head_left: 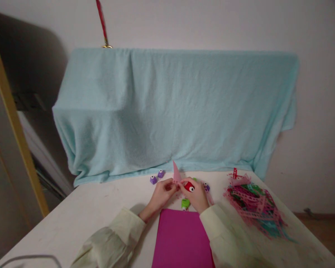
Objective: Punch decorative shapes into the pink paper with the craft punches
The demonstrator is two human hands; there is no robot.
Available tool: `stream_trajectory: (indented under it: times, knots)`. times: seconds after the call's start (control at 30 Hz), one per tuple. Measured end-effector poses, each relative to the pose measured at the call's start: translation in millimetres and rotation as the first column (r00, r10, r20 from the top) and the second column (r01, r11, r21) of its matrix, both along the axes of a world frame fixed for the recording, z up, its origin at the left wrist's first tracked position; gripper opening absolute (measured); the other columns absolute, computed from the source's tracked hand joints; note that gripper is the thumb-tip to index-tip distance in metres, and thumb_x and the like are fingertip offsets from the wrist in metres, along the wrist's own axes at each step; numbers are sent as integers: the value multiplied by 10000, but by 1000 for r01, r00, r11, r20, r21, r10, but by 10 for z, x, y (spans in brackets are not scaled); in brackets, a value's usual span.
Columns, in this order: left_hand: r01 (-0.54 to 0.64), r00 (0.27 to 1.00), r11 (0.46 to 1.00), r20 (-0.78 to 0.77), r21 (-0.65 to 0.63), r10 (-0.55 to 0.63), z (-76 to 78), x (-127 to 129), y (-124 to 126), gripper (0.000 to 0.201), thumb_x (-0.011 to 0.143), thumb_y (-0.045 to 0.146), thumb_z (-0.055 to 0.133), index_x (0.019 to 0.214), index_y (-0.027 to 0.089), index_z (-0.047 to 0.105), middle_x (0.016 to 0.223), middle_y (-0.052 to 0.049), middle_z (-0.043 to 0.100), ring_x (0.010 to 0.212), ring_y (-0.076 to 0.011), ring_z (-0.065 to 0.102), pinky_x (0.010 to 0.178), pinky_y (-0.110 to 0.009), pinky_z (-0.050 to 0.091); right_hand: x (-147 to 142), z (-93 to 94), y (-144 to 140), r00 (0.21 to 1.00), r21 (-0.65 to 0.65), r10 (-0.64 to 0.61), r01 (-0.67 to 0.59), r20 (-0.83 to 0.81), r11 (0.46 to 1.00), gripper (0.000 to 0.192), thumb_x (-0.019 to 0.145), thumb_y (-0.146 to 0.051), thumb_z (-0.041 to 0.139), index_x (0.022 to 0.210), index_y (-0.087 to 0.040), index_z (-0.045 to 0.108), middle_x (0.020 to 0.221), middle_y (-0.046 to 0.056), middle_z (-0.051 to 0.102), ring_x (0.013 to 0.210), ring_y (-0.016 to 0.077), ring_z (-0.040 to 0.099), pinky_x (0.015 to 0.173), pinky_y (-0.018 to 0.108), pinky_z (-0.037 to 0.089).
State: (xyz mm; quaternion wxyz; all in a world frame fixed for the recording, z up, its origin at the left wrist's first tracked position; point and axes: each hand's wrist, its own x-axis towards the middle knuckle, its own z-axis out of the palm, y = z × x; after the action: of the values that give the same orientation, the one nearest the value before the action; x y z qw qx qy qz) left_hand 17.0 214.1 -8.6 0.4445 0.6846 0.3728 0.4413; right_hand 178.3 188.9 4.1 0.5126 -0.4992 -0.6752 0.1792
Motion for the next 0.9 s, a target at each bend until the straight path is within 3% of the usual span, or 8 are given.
stream_trajectory:
  times: [0.2, 0.4, 0.63, 0.9]
  knots:
    - [0, 1000, 1000, 16, 20, 0, -10, 11, -4, 245, 850, 362, 558, 800, 134, 634, 793, -45, 667, 738, -171, 613, 655, -222, 456, -21, -31, -26, 984, 101, -50, 34, 170, 994, 75, 832, -226, 573, 857, -224, 644, 815, 5, 678, 746, 175, 622, 723, 261, 446]
    - [6, 998, 1000, 61, 17, -7, -12, 48, -28, 183, 839, 298, 567, 766, 135, 605, 756, -26, 630, 717, -157, 598, 650, -213, 448, -40, -37, -53, 972, 126, -69, 41, 225, 991, 50, 827, -196, 567, 812, -210, 612, 760, 4, 656, 701, 163, 612, 697, 251, 431]
    - [7, 993, 1000, 116, -8, -6, 37, 73, -64, 169, 827, 275, 580, 751, 125, 594, 727, -14, 600, 691, -143, 579, 644, -209, 443, -66, -41, -50, 982, 105, -85, 68, 167, 992, 52, 811, -212, 584, 767, -207, 612, 716, -2, 649, 658, 155, 600, 658, 244, 423]
    - [25, 990, 999, 142, -37, -19, 21, 72, -46, 186, 823, 300, 599, 767, 123, 603, 756, -28, 620, 711, -150, 591, 650, -210, 446, -99, -25, -41, 997, -1, -75, 75, -15, 997, 101, 776, -256, 614, 705, -187, 632, 627, -15, 622, 561, 131, 558, 540, 221, 399]
